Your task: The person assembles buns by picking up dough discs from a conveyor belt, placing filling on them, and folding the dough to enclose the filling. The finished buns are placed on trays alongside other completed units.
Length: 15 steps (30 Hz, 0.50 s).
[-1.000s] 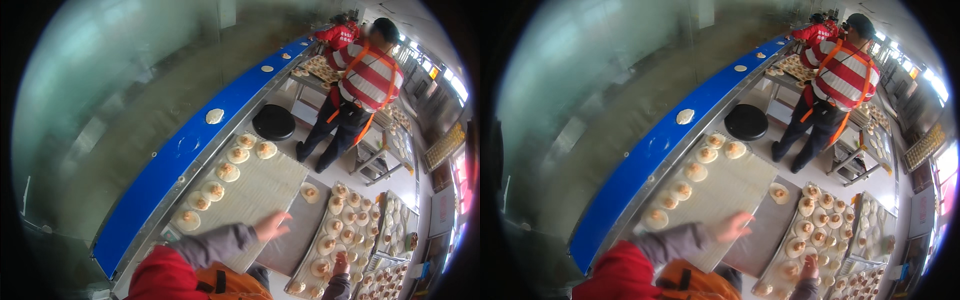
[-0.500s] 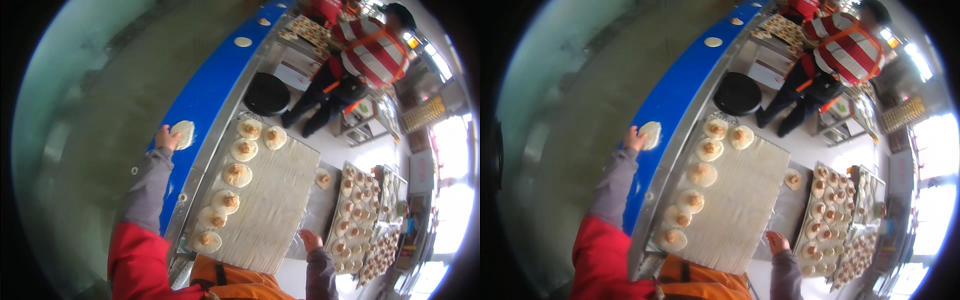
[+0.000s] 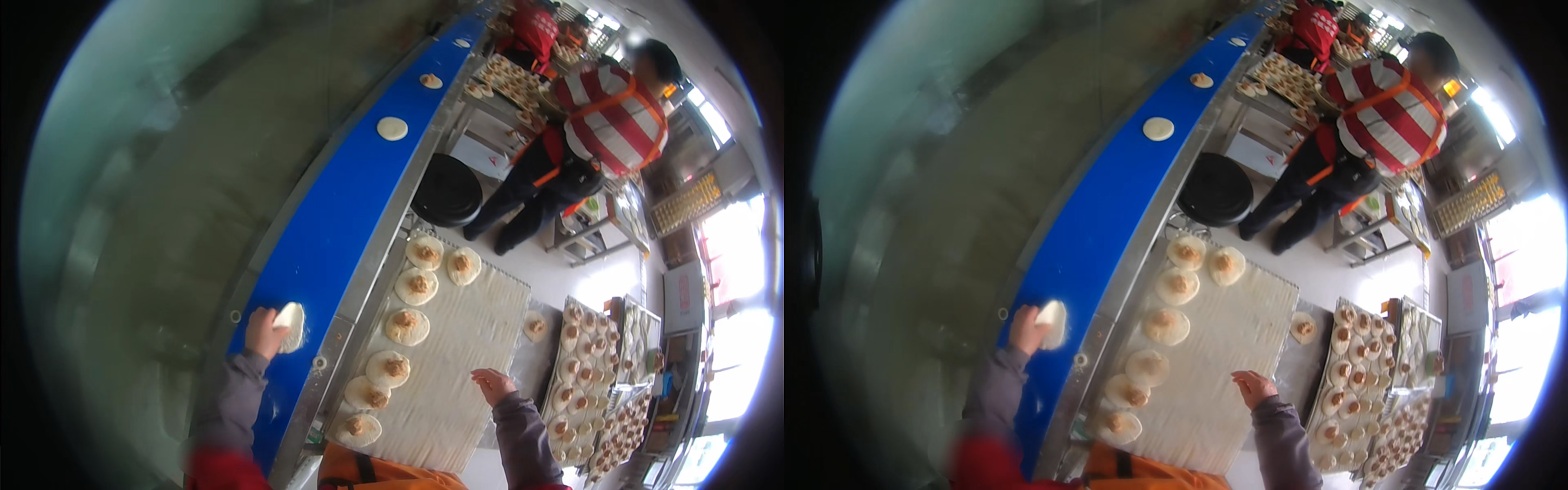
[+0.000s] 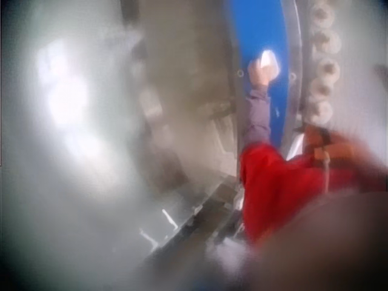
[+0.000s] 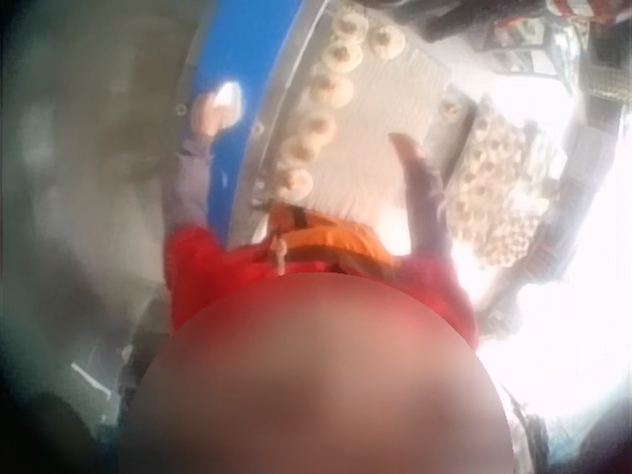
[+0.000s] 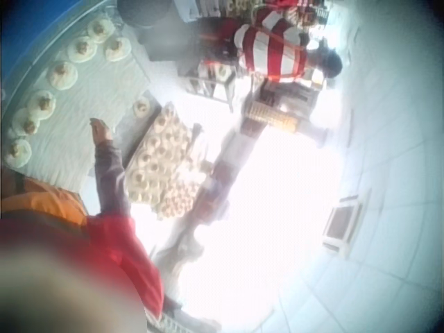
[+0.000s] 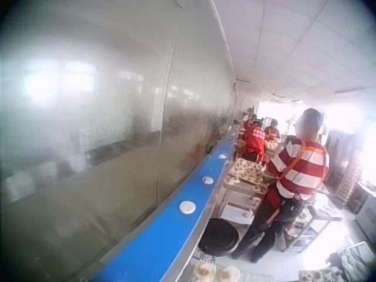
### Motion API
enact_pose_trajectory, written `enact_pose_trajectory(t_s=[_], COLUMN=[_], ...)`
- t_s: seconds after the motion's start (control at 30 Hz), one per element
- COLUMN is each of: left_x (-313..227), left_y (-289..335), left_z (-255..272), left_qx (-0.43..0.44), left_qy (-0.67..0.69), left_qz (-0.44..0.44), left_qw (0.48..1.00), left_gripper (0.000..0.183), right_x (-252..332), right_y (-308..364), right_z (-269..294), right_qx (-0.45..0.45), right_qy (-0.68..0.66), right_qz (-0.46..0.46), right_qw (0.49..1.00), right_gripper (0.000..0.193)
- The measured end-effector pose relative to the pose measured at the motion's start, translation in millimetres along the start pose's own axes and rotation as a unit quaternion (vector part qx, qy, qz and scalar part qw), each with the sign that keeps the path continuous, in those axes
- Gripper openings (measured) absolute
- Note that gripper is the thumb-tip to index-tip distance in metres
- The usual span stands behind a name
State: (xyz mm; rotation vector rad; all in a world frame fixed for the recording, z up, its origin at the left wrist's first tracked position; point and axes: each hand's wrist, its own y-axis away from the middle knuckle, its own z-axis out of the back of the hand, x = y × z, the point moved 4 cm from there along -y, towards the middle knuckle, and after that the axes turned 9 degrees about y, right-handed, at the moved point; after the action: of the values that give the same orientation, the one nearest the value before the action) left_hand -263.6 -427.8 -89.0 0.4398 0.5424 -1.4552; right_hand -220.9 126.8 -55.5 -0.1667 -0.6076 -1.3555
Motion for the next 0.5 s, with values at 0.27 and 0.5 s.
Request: enact_pose_trajectory(t_s=[0.27,0.5], left_x=[3,-79], left_y=[56,-23], left_z=[44,20], left_qx=[-0.048,0.089], left_qy=[0.482,0.609], left_qz=[0.238,0.202], left_qw=[0.842,0.762], left_gripper=[0.036,0.041], right_x=[37,102], right_y=[-54,-67], right_z=[0,-39], right_qx=[0.006,0.056], right_qy=[0.006,-0.275], right_qz=[0.089,0.02], right_qw=[0.996,0.96], right_gripper=[0.018,0.026])
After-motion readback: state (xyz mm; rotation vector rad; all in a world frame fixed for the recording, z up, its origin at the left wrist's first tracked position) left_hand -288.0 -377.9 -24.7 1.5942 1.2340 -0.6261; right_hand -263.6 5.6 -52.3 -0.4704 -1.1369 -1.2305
